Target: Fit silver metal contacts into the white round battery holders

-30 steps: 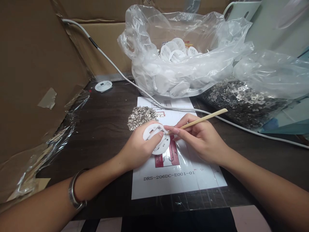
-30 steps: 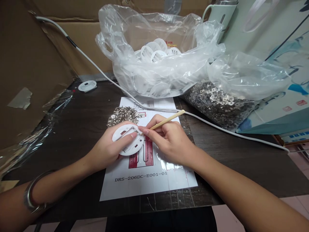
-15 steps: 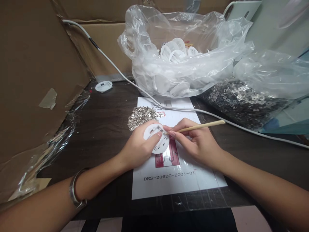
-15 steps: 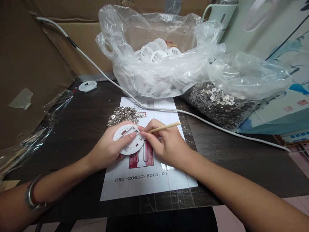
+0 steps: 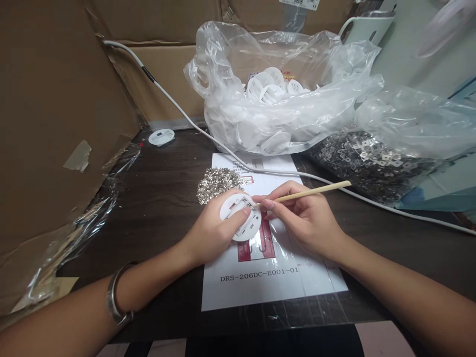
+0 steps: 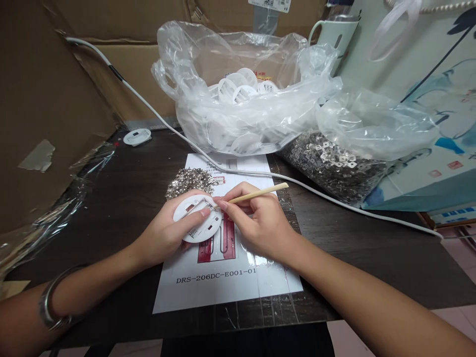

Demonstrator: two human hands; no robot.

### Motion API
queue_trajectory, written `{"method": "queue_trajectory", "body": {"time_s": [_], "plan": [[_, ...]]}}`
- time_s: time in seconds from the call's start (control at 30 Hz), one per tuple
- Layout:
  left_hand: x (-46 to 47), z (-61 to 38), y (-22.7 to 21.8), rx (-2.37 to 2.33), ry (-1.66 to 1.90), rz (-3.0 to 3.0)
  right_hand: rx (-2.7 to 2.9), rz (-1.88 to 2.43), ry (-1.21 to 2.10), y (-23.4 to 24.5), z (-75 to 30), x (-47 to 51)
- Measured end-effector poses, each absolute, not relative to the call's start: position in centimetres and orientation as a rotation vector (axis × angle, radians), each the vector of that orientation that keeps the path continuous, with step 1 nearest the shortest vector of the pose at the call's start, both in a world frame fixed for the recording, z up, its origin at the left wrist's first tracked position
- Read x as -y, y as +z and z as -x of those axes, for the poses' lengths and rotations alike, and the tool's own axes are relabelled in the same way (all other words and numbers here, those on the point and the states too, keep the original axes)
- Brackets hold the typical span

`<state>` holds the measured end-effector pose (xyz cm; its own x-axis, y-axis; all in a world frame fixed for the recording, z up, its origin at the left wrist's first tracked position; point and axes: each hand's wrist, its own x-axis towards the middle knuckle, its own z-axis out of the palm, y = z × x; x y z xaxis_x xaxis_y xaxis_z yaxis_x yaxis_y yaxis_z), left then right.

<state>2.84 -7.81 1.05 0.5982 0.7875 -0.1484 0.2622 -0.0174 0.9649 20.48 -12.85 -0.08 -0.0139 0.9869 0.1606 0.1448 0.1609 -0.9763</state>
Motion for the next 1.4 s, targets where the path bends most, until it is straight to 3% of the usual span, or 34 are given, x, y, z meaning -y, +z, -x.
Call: {"method": "queue_trajectory", "body": {"time_s": [0.53,0.9,1.23,1.4], "plan": [[7.8,-2.7,0.9,-0.872,0.524,-1.565,1.436,1.113,0.916,0.6,-21.0,12.9],[8.0,-2.8,1.4,-0.847,0.512,-1.479,1.310,1.166,1.018,0.7,-21.9,12.7],[7.8,-2.7,1.1,-0.804,0.512,-1.478,1.505,1.280,0.723,1.1,-21.4,12.9],[7.8,-2.5,1.1,-0.762,0.476,-1.523,1.586,1.295,0.889,1.3,-21.3,13.1]]}}
